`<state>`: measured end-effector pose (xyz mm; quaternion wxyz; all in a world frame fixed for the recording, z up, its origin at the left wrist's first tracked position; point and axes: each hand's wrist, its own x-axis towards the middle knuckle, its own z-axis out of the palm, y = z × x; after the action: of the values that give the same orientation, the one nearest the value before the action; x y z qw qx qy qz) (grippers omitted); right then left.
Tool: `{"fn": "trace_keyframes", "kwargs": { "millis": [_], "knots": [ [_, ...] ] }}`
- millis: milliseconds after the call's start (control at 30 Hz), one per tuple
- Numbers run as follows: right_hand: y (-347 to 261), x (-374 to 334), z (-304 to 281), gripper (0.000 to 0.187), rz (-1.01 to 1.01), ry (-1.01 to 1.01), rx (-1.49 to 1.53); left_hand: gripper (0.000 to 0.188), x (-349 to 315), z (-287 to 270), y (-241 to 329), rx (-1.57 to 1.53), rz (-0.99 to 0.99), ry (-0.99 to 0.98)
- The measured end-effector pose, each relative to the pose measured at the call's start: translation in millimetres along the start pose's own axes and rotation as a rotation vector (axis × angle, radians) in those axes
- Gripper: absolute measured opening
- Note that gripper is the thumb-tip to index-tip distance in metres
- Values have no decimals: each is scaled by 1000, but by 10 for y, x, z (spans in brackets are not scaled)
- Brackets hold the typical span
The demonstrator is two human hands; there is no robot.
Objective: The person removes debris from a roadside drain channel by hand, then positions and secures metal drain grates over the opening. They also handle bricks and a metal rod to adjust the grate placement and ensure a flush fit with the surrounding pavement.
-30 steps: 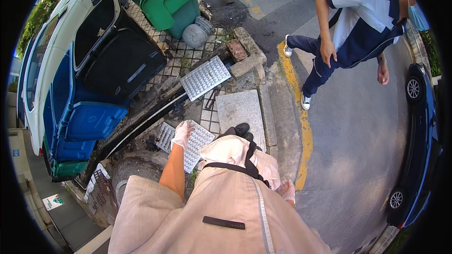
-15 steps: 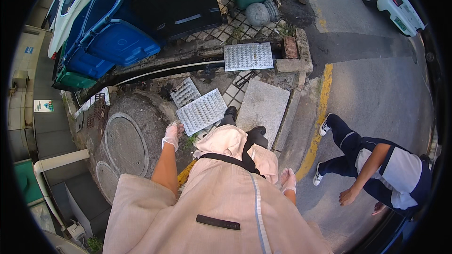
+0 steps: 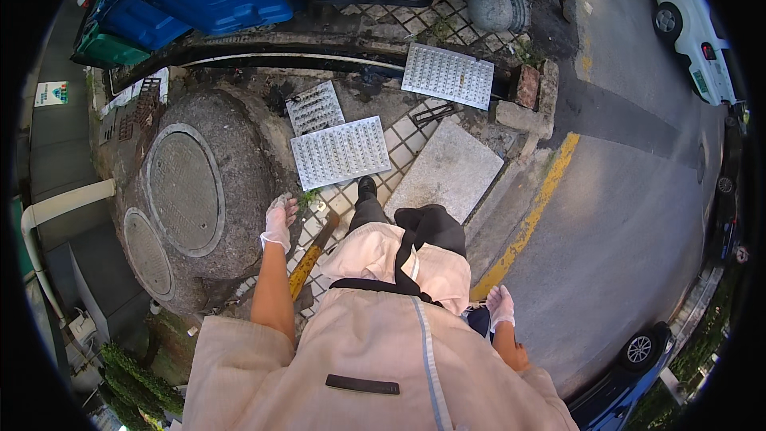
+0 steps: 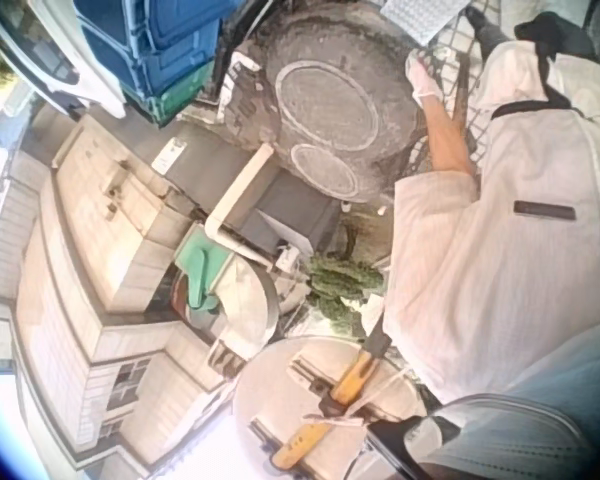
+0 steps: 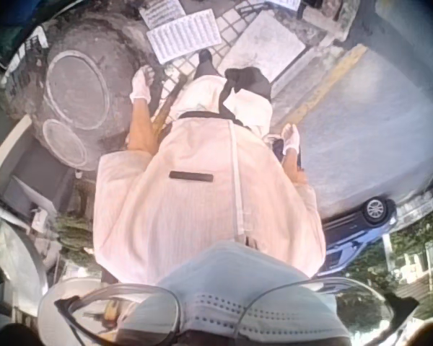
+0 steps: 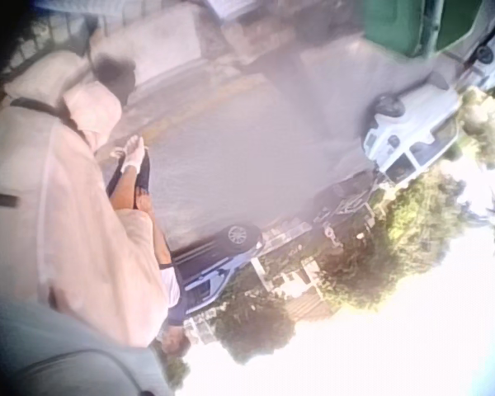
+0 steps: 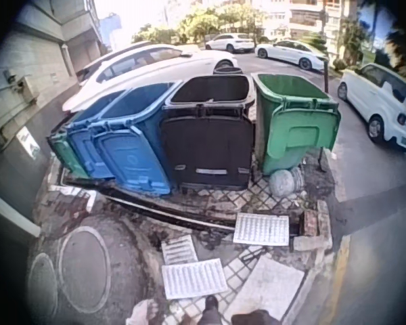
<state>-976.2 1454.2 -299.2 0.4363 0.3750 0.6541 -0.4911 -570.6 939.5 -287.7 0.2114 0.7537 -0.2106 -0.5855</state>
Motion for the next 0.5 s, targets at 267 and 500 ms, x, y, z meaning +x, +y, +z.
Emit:
{"fn": "trace_keyframes", "kwargs": {
  "millis": [267, 500],
  "knots": [
    [-927, 85, 1106, 28, -68, 82, -214, 31, 913, -550, -294, -153, -101, 38],
    [-1734, 99, 2941, 24, -299, -201, -290, 26, 1341, -792, -208, -319, -183, 159]
  ]
}}
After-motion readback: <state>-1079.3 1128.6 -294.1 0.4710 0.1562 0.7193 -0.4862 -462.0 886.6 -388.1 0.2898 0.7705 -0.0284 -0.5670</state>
